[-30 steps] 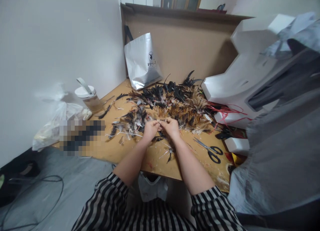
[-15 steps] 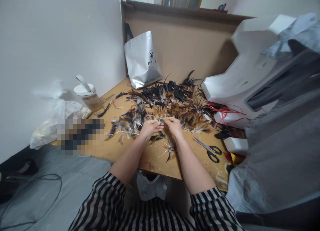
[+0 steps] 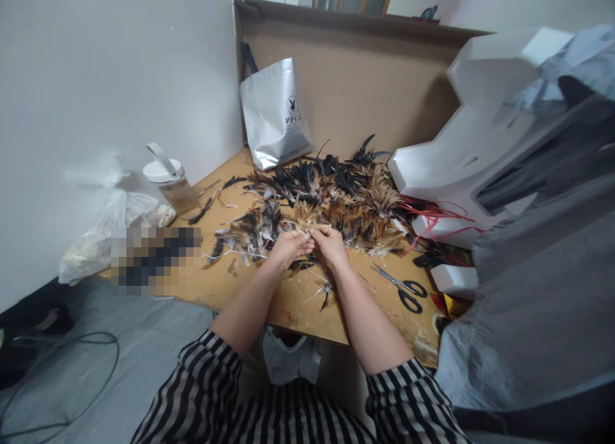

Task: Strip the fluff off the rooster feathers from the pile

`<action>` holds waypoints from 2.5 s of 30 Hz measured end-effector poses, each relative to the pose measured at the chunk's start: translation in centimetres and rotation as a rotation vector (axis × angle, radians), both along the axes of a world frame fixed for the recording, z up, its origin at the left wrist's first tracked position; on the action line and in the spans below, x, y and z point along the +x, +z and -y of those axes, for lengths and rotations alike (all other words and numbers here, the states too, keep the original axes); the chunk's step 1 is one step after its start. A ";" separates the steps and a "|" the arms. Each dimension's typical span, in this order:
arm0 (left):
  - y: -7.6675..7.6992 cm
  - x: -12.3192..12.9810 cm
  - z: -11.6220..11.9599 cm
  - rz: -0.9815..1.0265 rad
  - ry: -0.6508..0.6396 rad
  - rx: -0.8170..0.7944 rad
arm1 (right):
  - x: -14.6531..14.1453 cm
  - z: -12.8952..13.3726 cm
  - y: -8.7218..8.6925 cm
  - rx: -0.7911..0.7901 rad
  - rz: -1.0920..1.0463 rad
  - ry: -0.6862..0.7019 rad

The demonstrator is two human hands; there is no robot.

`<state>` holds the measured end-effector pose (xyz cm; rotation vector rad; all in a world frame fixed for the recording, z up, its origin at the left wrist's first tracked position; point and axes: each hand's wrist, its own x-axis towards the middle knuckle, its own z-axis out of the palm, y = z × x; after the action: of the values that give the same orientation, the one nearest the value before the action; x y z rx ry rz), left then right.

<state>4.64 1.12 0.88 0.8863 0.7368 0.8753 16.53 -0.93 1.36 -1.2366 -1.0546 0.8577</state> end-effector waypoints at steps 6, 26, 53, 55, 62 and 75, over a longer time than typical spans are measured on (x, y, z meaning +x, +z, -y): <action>0.2 -0.1 -0.1 0.026 0.040 -0.038 | 0.1 0.2 0.2 0.065 0.260 -0.101; 0.5 -0.4 0.1 0.072 -0.069 0.003 | 0.7 1.1 1.9 -0.094 -0.453 0.079; 0.9 -0.1 0.2 0.055 0.028 0.147 | 0.1 1.2 1.0 -0.111 -0.353 0.085; 1.0 0.0 0.3 0.004 0.052 0.170 | 0.1 1.1 0.9 -0.100 -0.353 0.075; 1.0 -0.1 0.4 -0.026 -0.002 0.175 | 0.6 1.2 1.4 -0.192 -0.401 0.114; 1.1 -0.8 0.5 -0.031 -0.187 0.172 | 0.8 1.4 1.2 -0.128 -0.327 0.261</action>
<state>3.83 0.65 1.99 1.1055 0.6008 0.7671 17.32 -2.35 2.57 -1.0302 -0.9162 1.2979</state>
